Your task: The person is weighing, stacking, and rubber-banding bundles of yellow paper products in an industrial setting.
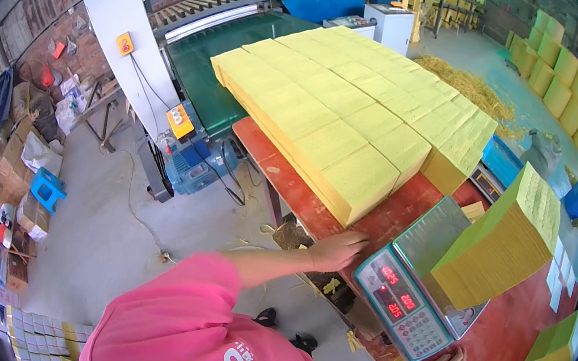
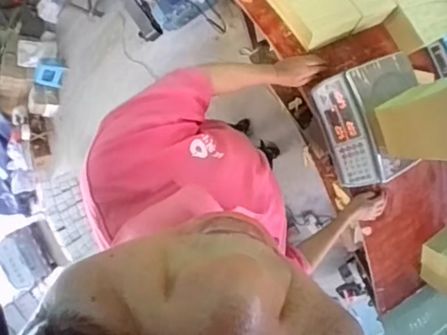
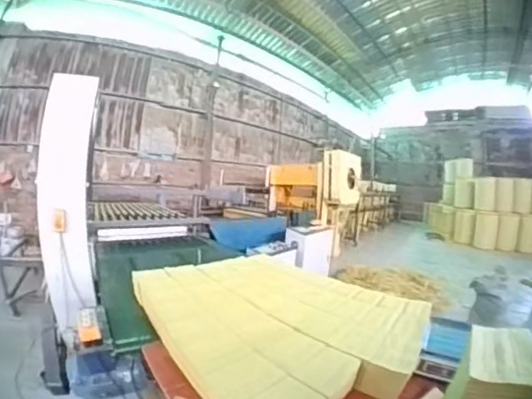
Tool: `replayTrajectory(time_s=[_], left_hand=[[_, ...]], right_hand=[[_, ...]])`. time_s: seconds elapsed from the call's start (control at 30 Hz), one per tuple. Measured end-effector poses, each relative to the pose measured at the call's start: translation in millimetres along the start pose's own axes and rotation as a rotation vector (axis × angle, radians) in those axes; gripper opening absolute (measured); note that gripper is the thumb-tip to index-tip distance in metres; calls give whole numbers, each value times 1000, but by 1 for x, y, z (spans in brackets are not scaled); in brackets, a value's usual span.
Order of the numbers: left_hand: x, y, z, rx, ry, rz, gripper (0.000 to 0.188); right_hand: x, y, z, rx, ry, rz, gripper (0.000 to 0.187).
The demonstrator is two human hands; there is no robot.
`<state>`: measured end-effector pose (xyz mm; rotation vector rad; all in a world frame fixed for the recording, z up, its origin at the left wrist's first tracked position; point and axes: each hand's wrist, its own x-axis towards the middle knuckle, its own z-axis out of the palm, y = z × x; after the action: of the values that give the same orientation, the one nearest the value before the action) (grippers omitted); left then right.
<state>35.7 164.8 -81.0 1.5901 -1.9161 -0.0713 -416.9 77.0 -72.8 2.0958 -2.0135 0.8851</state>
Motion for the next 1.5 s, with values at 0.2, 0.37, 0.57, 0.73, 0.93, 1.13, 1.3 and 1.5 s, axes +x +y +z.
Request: replayTrajectory(time_s=[0.2,0.37,0.57,0.73,0.93,1.13,1.3,1.5], left_hand=[[16,8,-3,187,-128,-163,35],[13,10,-5,202,69,104,34],[10,13,1,211,33,123,36],[11,14,3,232,21,118,35],[15,5,2,111,34,92,32],[52,42,-51,-278,322,-96,24],[171,133,-142,-177,429,466,27],[290,179,-166,-114,167,703,45]], right_hand=[[4,-2,2,26,54,-139,22],[-2,-8,2,61,-5,-81,22],[-11,3,-1,65,-18,-38,25],[-9,4,-1,60,-24,-46,26],[-6,0,-3,67,20,-50,25],[-6,-8,3,44,73,-51,22],[-9,-7,-4,13,52,-9,21],[-8,-15,-8,26,80,16,22]])
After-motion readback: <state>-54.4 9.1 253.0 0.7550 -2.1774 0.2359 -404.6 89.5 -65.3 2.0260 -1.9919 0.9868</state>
